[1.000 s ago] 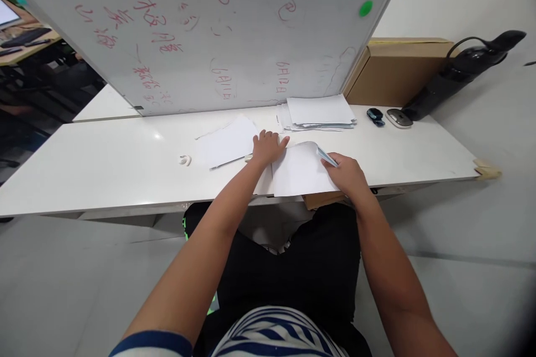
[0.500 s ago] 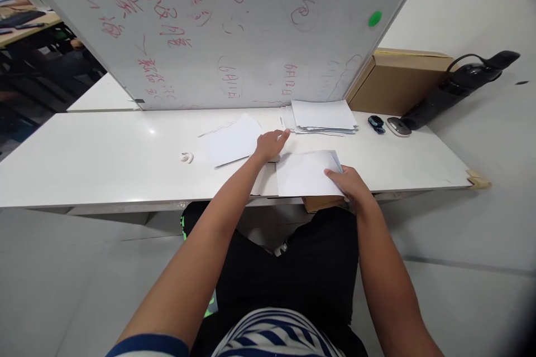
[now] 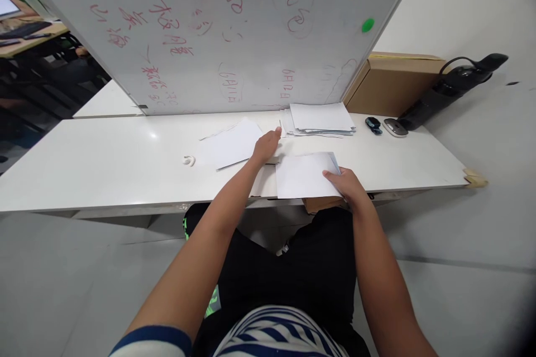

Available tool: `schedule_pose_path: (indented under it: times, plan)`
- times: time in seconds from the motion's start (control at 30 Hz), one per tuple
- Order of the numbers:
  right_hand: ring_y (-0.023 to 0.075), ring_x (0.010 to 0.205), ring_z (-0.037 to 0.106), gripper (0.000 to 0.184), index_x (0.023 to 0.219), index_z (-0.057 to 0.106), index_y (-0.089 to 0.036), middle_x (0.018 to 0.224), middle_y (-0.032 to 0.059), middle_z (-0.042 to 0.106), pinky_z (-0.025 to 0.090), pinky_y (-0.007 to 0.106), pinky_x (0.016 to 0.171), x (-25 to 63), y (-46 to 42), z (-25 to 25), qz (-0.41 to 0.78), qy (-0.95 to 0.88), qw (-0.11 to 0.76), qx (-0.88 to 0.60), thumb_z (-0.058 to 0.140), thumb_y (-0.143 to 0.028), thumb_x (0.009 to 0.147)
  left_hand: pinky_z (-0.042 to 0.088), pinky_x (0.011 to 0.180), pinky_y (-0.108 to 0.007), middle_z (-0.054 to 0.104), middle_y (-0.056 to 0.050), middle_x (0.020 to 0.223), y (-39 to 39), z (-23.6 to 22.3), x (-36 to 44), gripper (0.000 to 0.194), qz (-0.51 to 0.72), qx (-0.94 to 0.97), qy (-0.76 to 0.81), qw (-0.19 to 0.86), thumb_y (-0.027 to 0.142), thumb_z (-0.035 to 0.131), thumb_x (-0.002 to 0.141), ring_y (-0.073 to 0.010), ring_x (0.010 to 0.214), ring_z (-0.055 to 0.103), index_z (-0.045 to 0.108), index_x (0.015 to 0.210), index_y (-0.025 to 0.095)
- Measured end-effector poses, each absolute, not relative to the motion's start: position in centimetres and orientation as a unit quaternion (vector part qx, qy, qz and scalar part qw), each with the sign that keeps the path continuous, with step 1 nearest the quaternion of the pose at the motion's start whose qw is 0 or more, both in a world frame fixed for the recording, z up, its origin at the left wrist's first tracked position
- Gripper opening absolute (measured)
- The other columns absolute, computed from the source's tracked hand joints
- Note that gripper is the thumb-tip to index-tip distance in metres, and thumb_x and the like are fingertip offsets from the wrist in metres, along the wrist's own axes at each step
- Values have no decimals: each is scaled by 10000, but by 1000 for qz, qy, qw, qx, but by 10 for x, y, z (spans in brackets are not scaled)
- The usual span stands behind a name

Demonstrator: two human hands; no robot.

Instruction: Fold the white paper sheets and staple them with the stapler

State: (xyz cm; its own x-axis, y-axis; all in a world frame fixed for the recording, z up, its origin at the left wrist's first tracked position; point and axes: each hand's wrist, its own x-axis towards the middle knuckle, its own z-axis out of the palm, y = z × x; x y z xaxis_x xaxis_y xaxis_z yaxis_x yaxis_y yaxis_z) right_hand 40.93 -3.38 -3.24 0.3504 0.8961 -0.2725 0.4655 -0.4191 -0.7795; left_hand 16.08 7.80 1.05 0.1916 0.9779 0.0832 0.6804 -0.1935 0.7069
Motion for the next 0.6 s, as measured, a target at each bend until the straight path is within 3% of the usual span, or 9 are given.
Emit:
schedule_pose_path:
  times: [0.13, 0.3, 0.43, 0.5, 0.6]
  plan:
    - [248, 815, 657, 521, 1082, 660, -87, 965, 134, 701, 483, 281, 642, 408, -35, -30, 333, -448, 301, -773, 645, -440, 699, 455, 872, -276, 681, -42, 1077, 67, 26, 159, 613, 344, 698, 550, 303, 547, 106, 965, -162, 1019, 606, 613, 985, 204]
    - [258, 814, 650, 482, 1054, 668, -99, 946, 129, 701, 480, 295, 659, 404, -40, -27, 311, -454, 326, -769, 609, -440, 718, 408, 976, -297, 631, -61, 1181, 33, 37, 134, 548, 418, 726, 525, 148, 431, 83, 990, -160, 1138, 541, 571, 1103, 209]
    - [263, 855, 635, 460, 1037, 658, -97, 949, 138, 689, 482, 314, 713, 393, -53, -17, 229, -384, 430, -784, 519, -450, 777, 315, 1082, -382, 543, -91, 1316, 5, 3, 112, 418, 271, 789, 545, 90, 434, 327, 948, -234, 1285, 421, 530, 1227, 197]
    - [264, 867, 629, 499, 1078, 633, -91, 966, 146, 678, 484, 319, 717, 381, -69, -4, 182, -348, 486, -781, 491, -481, 799, 227, 1132, -431, 398, -127, 1448, -5, -15, 107, 531, 205, 792, 569, 82, 430, 431, 903, -281, 1384, 273, 411, 1358, 160]
    - [273, 877, 613, 526, 1091, 619, -92, 982, 147, 664, 477, 322, 712, 358, -102, 21, 142, -391, 502, -759, 492, -521, 814, 178, 1147, -453, 255, -156, 1521, -12, -29, 104, 599, 178, 791, 577, 91, 389, 417, 906, -295, 1428, 147, 296, 1433, 132]
